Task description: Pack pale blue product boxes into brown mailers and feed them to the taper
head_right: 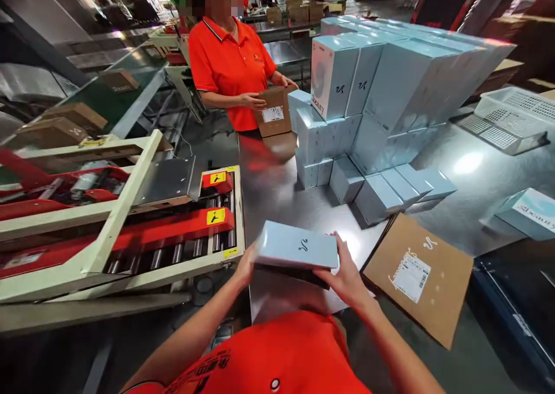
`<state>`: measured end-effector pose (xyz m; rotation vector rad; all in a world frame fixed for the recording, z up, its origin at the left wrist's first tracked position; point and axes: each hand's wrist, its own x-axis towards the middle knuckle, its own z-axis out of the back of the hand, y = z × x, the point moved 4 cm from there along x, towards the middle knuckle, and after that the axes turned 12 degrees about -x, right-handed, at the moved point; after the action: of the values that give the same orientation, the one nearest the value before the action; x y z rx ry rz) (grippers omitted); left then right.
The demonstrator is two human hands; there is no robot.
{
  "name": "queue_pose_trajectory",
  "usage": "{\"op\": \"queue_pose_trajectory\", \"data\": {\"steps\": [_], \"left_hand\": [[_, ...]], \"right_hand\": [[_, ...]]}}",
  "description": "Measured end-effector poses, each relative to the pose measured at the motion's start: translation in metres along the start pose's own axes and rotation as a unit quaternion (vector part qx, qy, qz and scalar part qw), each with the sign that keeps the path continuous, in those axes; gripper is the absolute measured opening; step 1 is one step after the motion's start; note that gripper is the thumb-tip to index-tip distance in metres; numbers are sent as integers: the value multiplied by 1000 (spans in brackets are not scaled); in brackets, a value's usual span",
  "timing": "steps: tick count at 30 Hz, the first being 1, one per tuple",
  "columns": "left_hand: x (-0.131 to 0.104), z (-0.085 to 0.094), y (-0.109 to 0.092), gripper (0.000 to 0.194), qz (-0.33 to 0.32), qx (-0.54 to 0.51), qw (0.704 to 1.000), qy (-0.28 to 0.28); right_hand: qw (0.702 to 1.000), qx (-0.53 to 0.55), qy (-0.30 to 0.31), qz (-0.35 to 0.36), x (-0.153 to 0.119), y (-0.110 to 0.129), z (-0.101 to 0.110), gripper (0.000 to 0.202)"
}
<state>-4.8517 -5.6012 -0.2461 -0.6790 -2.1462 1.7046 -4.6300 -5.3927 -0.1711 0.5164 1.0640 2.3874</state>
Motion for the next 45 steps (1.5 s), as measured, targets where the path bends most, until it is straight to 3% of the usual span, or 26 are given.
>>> {"op": "queue_pose_trajectory", "data": {"steps": [3,7,11,15,19,23,27,31,33,37,39,41,43,45], "left_hand": [[3,-1,-6,63,-16,-9,1000,12],[5,-2,-18,56,-43,0,997,-64],[0,-9,-26,38,-67,7,996,-59],[-5,-9,-26,41,-60,-3,995,-79],[-5,-11,-25,41,-58,-9,994,-90],[-4,-15,-26,41,-59,-16,994,-91],[-4,-18,-27,39,-63,-16,994,-87],[-2,-18,-26,34,-75,1,993,-93],[-1,-18,-27,33,-91,15,990,-103],[-9,-19,-30,25,-129,52,979,-147],[-20,-28,-31,22,-154,112,976,-108],[-34,-44,-29,27,-180,215,960,-4],[-46,-58,-26,32,-200,319,922,94],[-49,-62,-26,36,-217,380,890,124]], "right_hand": [[1000,22,21,-1,-7,-39,4,95],[994,82,68,2,9,-60,19,96],[975,112,188,36,28,-34,18,89],[960,6,259,104,22,-1,23,89],[958,-116,227,133,5,4,33,93],[955,-125,218,159,-6,3,40,76],[945,-163,198,202,-9,12,34,78],[937,-203,144,246,-4,29,41,69],[932,-212,167,242,4,32,53,65],[932,-234,195,195,30,10,67,65],[946,-215,171,175,44,-13,53,72],[961,-182,141,150,55,-38,25,83],[973,-164,97,131,59,-56,-2,86],[970,-177,73,151,57,-65,-20,76]]}}
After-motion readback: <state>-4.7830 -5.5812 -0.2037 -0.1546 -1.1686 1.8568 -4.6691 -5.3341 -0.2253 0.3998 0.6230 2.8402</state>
